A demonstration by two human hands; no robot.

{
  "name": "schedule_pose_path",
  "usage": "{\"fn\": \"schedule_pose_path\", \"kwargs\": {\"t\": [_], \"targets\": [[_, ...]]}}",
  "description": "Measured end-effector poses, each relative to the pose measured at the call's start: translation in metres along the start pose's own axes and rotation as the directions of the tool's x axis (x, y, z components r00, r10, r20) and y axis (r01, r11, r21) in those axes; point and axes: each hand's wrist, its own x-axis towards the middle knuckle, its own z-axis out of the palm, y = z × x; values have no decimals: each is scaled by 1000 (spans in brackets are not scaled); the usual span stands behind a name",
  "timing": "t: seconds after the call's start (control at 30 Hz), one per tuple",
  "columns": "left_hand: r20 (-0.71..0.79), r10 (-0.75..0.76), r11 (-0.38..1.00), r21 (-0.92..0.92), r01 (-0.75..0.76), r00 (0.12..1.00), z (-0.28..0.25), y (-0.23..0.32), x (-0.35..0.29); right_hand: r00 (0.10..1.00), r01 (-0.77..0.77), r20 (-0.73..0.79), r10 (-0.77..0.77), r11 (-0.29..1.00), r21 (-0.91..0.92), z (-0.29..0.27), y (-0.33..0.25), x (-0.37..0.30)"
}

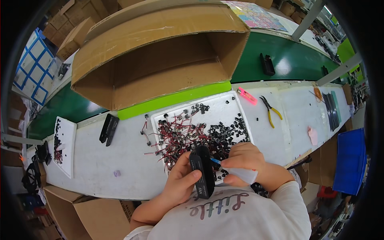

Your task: Assembling internal electronic components and wires into black plastic casings at a factory workstation.

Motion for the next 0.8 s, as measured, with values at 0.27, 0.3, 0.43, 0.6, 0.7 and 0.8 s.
{"fn": "schedule_pose_path", "kwargs": {"t": [0.27, 0.3, 0.43, 0.6, 0.7, 0.8], "targets": [[15, 7, 1000, 1, -7, 1000, -1, 1, -1, 1000, -4, -9, 5, 1000, 6, 4, 1, 1], [18, 10, 1000, 3, -10, 1000, -2, 0, -1, 1000, -12, -9, 12, 1000, 10, 5, 1, 1], [21, 13, 1000, 3, -13, 1000, -2, 0, -1, 1000, -9, -9, 9, 1000, -8, 5, 2, 1], [25, 71, 995, 65, -73, 997, -2, -1, 0, 999, -11, 28, 16, 983, -185, -14, 1, 7], [-1, 157, 987, 24, -157, 988, 0, -1, -2, 992, -124, -46, 116, 850, -512, -28, 22, 19], [-17, 182, 983, 16, -182, 983, -9, 2, -2, 931, -288, -44, 361, 658, -695, -41, 70, 20]]}}
